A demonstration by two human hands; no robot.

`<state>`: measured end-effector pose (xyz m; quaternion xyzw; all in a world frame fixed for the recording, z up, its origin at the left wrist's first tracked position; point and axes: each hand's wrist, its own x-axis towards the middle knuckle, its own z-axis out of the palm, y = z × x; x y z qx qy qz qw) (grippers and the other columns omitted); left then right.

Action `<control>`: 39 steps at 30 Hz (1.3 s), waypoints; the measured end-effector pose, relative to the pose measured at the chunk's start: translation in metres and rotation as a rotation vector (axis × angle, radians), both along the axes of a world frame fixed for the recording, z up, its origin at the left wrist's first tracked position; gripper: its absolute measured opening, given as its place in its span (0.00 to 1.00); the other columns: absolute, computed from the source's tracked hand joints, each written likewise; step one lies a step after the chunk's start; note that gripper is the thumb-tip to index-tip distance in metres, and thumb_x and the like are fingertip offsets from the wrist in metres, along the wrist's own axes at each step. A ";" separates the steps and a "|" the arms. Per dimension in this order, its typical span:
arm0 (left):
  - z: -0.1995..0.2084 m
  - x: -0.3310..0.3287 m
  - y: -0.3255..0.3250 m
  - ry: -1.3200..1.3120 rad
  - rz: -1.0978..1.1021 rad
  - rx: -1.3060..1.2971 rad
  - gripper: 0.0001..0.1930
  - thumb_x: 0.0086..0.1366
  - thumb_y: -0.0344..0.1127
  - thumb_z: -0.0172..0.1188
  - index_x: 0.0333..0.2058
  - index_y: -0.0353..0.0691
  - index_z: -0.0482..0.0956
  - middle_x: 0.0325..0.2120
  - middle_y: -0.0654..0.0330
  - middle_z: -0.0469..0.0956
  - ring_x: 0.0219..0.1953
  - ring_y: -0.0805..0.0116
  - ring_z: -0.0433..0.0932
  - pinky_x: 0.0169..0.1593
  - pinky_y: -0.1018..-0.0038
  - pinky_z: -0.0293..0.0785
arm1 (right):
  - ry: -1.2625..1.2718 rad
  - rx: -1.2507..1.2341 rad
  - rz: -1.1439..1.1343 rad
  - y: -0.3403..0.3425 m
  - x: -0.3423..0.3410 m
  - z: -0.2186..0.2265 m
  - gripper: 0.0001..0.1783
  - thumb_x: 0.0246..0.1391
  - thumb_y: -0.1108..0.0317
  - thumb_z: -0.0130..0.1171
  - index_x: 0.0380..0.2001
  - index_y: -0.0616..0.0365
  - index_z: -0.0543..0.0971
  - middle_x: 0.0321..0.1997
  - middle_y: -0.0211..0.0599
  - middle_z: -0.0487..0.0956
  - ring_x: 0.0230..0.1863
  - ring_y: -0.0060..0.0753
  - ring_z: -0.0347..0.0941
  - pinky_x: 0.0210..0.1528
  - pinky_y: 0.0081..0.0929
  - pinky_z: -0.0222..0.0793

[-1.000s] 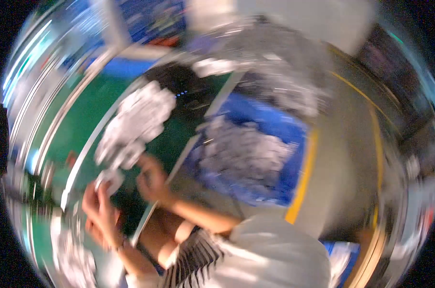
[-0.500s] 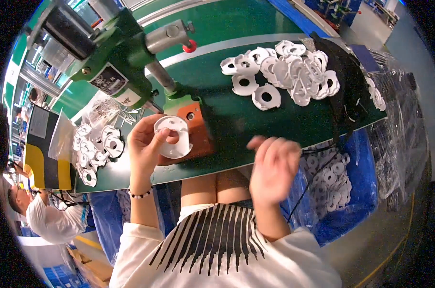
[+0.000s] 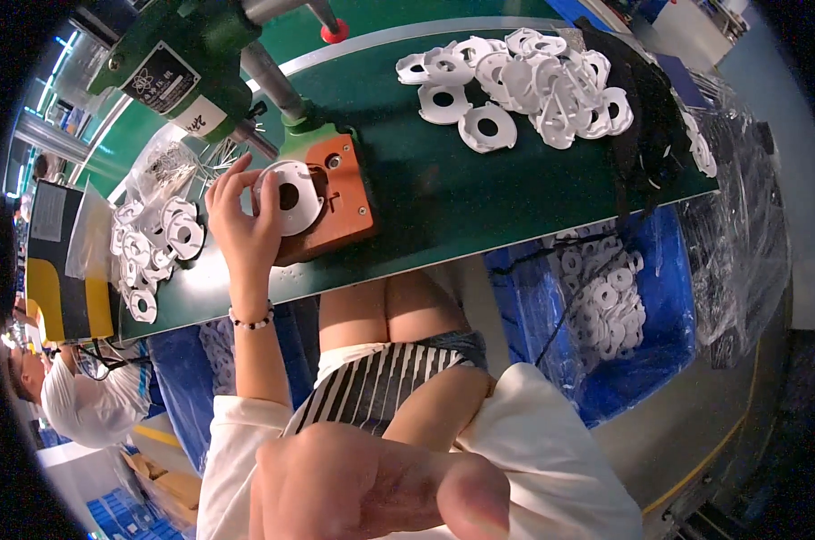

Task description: The person assembles plastic components by inserting metal pins into a plastic housing using a manual press, creating a finished assembly.

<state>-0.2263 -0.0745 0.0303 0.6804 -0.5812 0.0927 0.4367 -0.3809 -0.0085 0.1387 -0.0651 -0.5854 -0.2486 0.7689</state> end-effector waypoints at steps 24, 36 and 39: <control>0.011 -0.007 0.025 -0.119 -0.315 0.187 0.20 0.52 0.34 0.62 0.44 0.37 0.73 0.49 0.54 0.72 0.54 0.56 0.67 0.58 0.58 0.55 | -0.036 -0.082 -0.040 -0.007 0.007 -0.011 0.26 0.54 0.43 0.49 0.22 0.57 0.68 0.13 0.29 0.60 0.13 0.32 0.55 0.32 0.34 0.56; 0.013 -0.015 0.036 -0.379 -0.250 0.331 0.25 0.58 0.45 0.54 0.52 0.38 0.66 0.55 0.54 0.64 0.61 0.48 0.55 0.59 0.49 0.48 | 0.834 0.751 -0.178 -0.033 -0.010 -0.080 0.20 0.60 0.54 0.40 0.17 0.52 0.65 0.09 0.22 0.56 0.12 0.19 0.55 0.57 0.28 0.50; 0.017 -0.006 0.036 -0.281 -0.292 0.304 0.26 0.58 0.39 0.55 0.54 0.37 0.64 0.56 0.51 0.63 0.61 0.49 0.55 0.60 0.52 0.49 | 0.884 0.712 -0.246 -0.034 -0.011 -0.081 0.20 0.60 0.55 0.40 0.16 0.52 0.65 0.10 0.22 0.56 0.12 0.20 0.55 0.57 0.29 0.52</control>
